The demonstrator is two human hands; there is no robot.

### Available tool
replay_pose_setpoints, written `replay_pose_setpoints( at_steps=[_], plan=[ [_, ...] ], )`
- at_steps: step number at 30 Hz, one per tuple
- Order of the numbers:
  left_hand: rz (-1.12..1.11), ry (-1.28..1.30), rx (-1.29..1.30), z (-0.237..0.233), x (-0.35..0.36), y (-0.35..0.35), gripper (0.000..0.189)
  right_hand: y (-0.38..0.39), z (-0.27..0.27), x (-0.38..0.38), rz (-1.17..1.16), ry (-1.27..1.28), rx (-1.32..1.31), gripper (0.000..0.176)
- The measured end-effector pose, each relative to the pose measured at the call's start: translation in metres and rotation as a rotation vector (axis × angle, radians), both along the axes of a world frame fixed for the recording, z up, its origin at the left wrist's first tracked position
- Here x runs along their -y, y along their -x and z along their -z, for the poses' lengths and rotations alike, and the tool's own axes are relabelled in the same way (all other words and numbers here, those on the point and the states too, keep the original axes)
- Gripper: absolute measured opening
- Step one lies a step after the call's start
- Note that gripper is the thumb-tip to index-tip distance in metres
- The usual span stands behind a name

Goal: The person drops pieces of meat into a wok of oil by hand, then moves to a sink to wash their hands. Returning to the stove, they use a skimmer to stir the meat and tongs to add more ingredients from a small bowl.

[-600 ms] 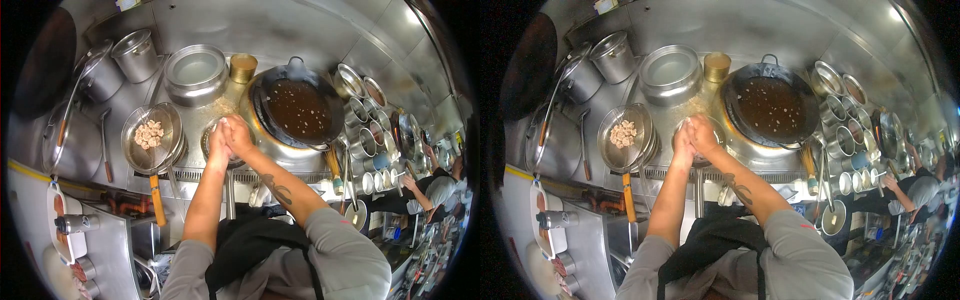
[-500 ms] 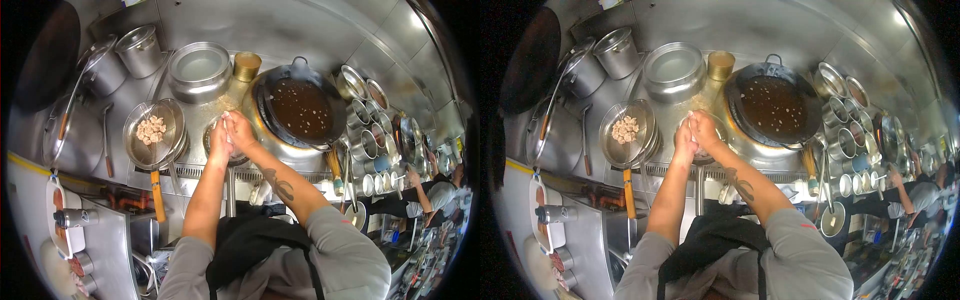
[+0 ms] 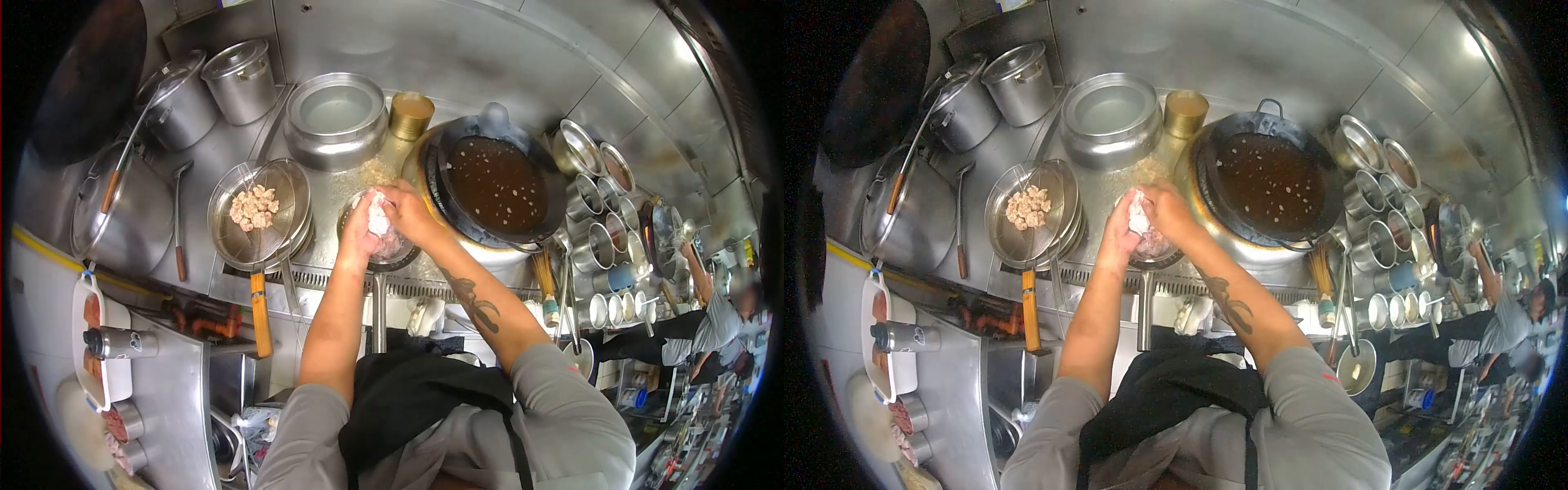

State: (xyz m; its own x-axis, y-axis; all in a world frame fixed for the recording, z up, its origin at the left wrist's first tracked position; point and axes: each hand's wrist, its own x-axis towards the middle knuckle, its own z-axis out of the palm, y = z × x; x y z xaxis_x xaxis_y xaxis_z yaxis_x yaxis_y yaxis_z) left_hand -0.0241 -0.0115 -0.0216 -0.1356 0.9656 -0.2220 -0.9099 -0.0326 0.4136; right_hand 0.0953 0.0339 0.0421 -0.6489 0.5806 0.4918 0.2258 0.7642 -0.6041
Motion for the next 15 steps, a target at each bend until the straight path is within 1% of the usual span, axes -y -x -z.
replay_pose_setpoints(
  at_steps=[2,3,5,6,9,11,13,15],
  plan=[
    [0.052,-0.051,-0.015,-0.001,0.003,0.001,0.022,-0.006,-0.012,0.001,0.018,-0.020,0.099,0.027],
    [0.079,-0.075,-0.023,-0.005,0.006,0.000,0.022,-0.007,-0.005,-0.005,0.026,0.197,0.044,0.025],
    [0.036,-0.085,-0.034,-0.013,0.013,-0.004,0.021,-0.005,0.013,-0.024,0.042,0.627,-0.073,0.021],
    [0.013,-0.091,-0.036,-0.016,0.016,-0.006,0.021,-0.009,0.004,-0.026,0.032,0.841,-0.127,0.021],
    [0.008,-0.117,0.001,-0.023,0.019,-0.006,0.020,-0.016,-0.006,-0.019,0.004,1.048,-0.359,0.024],
    [0.029,-0.106,0.012,-0.009,0.015,-0.001,0.022,-0.017,-0.012,-0.016,0.017,1.136,-0.399,0.026],
    [0.037,-0.097,0.018,-0.012,0.017,-0.002,0.022,-0.015,-0.021,-0.013,0.067,1.251,-0.460,0.026],
    [0.030,-0.089,0.022,-0.015,0.021,-0.004,0.022,-0.016,-0.017,-0.016,0.032,1.215,-0.464,0.025]
  ],
)
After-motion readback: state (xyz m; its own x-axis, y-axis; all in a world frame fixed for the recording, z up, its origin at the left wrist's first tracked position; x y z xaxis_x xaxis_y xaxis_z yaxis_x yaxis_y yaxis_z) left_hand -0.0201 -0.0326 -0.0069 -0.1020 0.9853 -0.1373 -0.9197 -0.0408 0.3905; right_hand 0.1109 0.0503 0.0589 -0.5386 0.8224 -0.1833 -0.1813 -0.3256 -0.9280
